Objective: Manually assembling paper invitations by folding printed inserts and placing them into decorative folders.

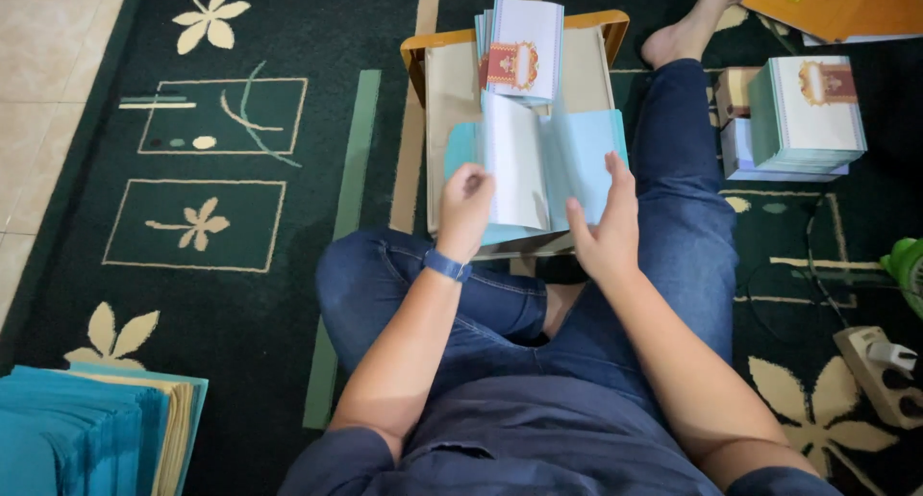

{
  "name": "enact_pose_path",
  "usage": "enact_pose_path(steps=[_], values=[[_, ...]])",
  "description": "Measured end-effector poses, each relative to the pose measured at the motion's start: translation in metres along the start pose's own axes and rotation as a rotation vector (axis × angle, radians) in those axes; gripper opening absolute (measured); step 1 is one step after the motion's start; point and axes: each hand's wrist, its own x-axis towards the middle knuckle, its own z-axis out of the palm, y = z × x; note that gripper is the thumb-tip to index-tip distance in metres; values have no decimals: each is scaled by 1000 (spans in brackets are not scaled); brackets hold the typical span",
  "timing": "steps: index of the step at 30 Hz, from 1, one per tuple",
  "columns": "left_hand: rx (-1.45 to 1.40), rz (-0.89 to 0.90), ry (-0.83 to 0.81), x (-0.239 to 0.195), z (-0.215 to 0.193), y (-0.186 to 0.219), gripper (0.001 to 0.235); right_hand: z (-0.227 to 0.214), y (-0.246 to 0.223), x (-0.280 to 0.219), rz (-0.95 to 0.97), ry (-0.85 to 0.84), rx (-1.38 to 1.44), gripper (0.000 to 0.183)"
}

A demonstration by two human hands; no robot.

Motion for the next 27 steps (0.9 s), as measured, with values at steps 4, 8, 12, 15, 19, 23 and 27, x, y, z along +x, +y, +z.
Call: enact_pose_path(steps=[4, 8, 12, 15, 19, 23, 27], values=[[50, 308, 27, -43, -25, 66, 12, -12, -26, 1, -334, 103, -100, 69], [-53, 371, -149, -66, -31, 81, 11, -1, -53, -4, 98, -119, 753, 55], [44, 493, -163, -81, -24, 107, 17, -5, -61, -6, 403, -110, 1039, 31], [791, 801, 224, -96, -23, 125, 84, -21, -41, -5, 69, -108, 227, 7], [1235, 1326, 70, -88, -13, 115, 56, -38, -59, 5, -301, -148, -208, 15], [790, 894, -235, -78, -13, 133, 18, -52, -75, 18, -282, 124, 3, 30], [171, 343, -233, -43, -21, 86, 24, -48, -61, 15, 75, 162, 250, 61]])
